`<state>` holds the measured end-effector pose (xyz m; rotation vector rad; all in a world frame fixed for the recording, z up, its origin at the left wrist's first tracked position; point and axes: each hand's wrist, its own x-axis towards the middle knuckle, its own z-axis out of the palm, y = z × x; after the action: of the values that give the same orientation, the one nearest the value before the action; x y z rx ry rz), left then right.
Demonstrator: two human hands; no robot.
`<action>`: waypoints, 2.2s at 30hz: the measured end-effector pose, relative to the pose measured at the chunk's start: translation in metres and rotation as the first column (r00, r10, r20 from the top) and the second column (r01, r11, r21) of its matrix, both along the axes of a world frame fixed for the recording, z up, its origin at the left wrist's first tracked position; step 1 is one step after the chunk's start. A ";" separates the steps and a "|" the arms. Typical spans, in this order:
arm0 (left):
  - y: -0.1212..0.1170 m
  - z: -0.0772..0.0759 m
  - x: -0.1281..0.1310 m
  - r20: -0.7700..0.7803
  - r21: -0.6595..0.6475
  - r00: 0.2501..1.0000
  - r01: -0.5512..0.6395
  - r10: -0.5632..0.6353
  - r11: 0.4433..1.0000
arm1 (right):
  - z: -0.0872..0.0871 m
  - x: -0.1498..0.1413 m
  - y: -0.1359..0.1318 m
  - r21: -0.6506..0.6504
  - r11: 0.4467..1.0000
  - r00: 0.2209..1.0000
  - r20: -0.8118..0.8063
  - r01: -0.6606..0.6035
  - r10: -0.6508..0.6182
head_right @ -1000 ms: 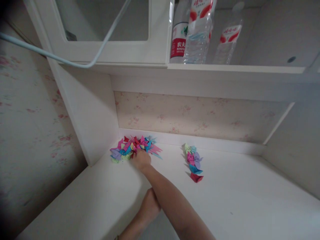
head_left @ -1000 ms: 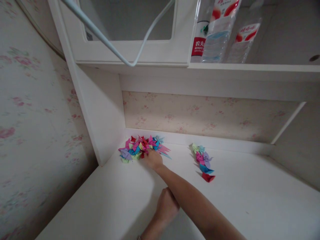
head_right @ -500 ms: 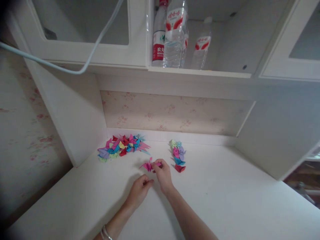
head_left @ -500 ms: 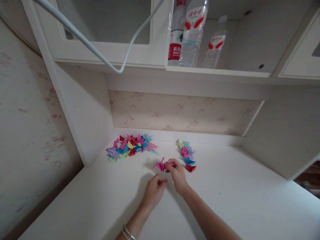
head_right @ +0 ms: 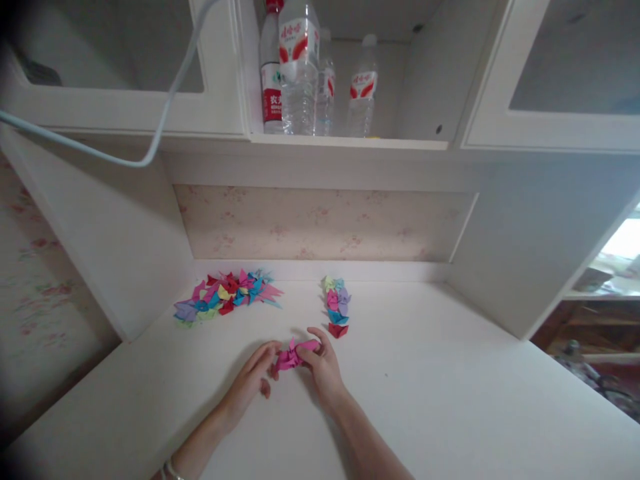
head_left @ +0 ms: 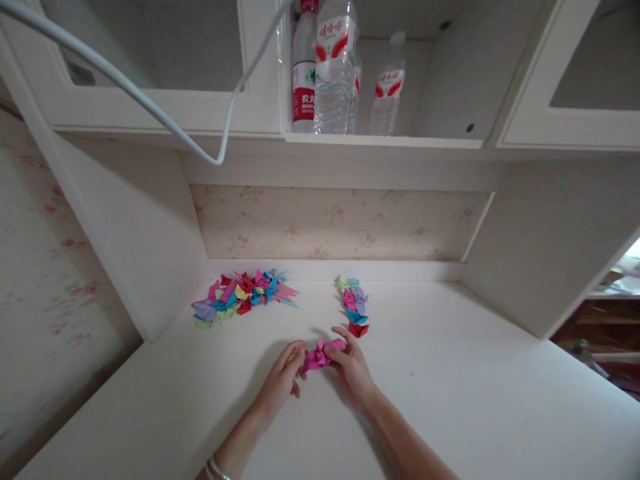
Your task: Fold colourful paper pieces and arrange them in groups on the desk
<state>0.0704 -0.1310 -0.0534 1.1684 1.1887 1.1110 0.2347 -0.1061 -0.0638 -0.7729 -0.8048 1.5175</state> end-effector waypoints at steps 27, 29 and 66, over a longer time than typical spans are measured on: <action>0.004 -0.010 -0.004 -0.135 0.028 0.975 0.181 -0.176 0.983 | -0.012 -0.014 -0.001 -0.013 0.998 0.989 0.134 -0.058 0.059; 0.004 -0.009 -0.005 -0.147 0.049 0.976 0.170 -0.161 0.984 | -0.012 -0.014 -0.002 -0.011 0.998 0.985 0.157 -0.070 0.070; 0.007 -0.003 -0.007 -0.266 0.154 0.964 0.035 0.007 0.987 | -0.011 -0.015 -0.004 0.058 0.987 0.961 0.246 -0.147 0.128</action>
<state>0.0629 -0.1243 -0.0564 1.4822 1.3114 1.0759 0.2194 -0.1096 -0.0744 -0.8709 -1.1122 1.5230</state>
